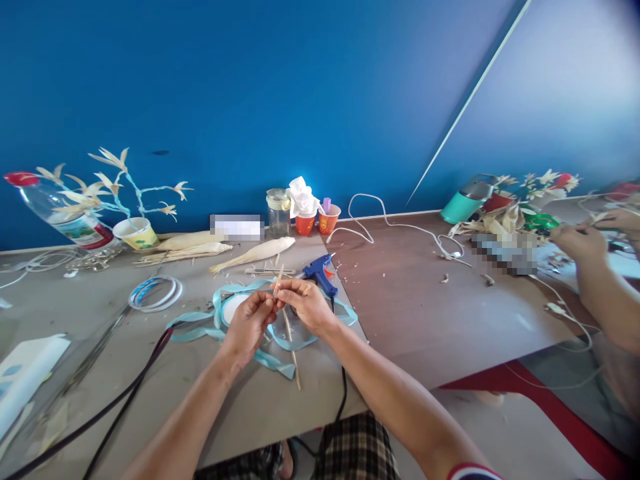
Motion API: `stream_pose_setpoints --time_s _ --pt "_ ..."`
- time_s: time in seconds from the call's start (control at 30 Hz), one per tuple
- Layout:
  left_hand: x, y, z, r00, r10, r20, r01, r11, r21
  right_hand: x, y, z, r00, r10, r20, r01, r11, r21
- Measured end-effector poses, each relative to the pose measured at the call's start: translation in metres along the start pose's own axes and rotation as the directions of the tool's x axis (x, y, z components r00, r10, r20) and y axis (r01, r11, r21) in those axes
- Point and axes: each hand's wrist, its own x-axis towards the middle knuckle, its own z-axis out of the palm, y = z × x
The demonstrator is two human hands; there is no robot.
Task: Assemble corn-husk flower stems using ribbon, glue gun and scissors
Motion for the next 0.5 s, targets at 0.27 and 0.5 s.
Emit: stream_pose_setpoints --time_s 0.27,0.5 --pt "0.0018 -0.0073 -0.0065 0.993 0.113 -0.018 -0.11 0.986 0.125 -0.002 0.0003 -0.0007 0.992 -0.11 -0.067 0.081 0.937 -0.341" --pt "0.0049 -0.0037 -0.009 0.981 0.18 -0.078 -0.158 0.96 0.233 -0.0059 -0.0096 -0.0068 0.992 -0.123 -0.039 0.093 0.893 -0.441"
